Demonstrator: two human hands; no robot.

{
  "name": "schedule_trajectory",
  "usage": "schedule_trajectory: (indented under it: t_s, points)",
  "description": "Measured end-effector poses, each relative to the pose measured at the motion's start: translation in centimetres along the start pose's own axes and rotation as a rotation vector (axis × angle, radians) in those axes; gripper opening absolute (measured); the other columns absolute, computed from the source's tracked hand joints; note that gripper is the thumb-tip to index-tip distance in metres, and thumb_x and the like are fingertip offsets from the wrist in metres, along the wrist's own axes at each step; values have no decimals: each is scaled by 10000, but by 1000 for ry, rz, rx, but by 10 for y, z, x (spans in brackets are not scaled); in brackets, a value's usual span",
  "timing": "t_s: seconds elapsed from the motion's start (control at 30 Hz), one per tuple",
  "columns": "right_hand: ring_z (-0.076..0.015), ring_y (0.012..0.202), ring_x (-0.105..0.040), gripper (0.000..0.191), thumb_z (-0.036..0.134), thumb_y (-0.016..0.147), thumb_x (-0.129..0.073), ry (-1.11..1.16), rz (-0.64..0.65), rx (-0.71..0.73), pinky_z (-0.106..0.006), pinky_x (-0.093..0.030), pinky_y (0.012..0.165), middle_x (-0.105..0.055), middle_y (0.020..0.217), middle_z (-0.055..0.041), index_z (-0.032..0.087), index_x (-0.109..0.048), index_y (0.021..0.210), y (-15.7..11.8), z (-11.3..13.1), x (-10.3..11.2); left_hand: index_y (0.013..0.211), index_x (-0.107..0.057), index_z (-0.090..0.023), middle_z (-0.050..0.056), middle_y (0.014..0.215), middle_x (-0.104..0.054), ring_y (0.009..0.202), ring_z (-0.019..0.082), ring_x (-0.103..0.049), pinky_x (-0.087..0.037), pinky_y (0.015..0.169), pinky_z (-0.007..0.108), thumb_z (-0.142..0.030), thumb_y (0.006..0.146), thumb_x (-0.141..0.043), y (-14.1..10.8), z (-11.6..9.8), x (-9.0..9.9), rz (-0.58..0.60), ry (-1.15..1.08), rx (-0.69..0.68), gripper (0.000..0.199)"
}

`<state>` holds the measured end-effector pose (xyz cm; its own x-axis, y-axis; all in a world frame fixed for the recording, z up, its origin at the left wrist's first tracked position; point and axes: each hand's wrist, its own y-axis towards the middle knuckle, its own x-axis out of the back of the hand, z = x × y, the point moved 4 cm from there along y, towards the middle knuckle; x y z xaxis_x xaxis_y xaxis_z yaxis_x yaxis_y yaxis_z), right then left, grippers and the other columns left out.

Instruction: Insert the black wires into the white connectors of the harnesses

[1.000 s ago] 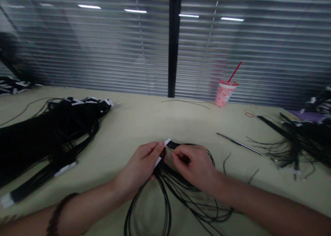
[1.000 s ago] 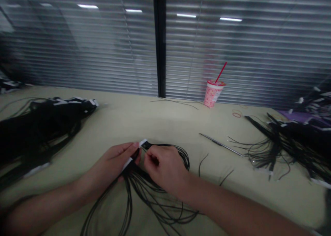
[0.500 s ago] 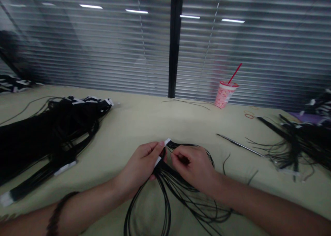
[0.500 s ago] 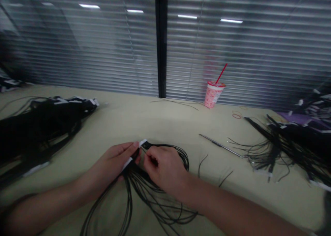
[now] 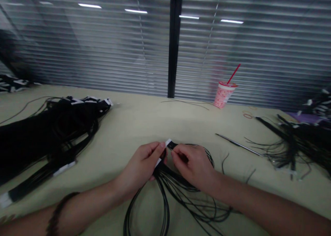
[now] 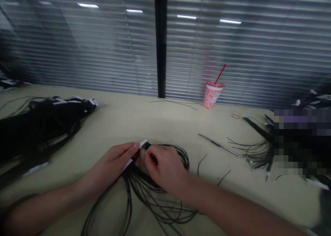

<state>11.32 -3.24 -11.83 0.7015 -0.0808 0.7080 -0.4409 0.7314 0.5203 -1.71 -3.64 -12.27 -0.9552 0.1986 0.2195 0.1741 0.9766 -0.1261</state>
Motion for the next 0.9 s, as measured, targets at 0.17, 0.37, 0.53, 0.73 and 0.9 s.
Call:
schedule_trajectory:
  t_s: [0.17, 0.37, 0.53, 0.73, 0.9]
  points:
    - [-56, 492, -368, 143, 156, 783, -443, 16, 13, -9, -195, -259, 500, -417, 547, 48, 161, -434, 640, 1, -1, -2, 651, -492, -166, -57, 513, -388, 423, 69, -341, -280, 324, 129, -434, 827, -385, 0, -1, 0, 24, -22, 15, 338]
    - [-54, 489, -366, 149, 163, 780, -448, 12, 16, -13, -193, -253, 494, -418, 544, 50, 162, -427, 632, 2, -1, -2, 648, -483, -162, -53, 526, -393, 443, 72, -347, -282, 349, 138, -433, 835, -367, 0, -1, -1, 19, -20, 18, 349]
    - [-54, 485, -360, 151, 156, 773, -451, 7, 16, -28, -194, -249, 489, -413, 542, 50, 162, -423, 624, 2, 0, -2, 647, -465, -166, -47, 539, -395, 468, 80, -359, -287, 378, 150, -427, 835, -365, 0, -2, -1, -3, 2, 18, 337]
    - [-59, 500, -376, 131, 151, 758, -461, 23, 40, -17, -193, -261, 499, -424, 551, 47, 160, -435, 630, 1, 2, -2, 635, -465, -166, -43, 537, -397, 467, 84, -355, -293, 390, 161, -436, 832, -361, 0, 1, -1, -20, -41, 9, 350]
    - [-61, 492, -367, 167, 153, 779, -436, -3, 45, -31, -196, -264, 499, -406, 541, 44, 159, -414, 614, 1, 3, 0, 623, -472, -166, -48, 512, -377, 445, 81, -344, -280, 361, 153, -451, 819, -379, -1, 1, 0, -37, -7, 38, 358]
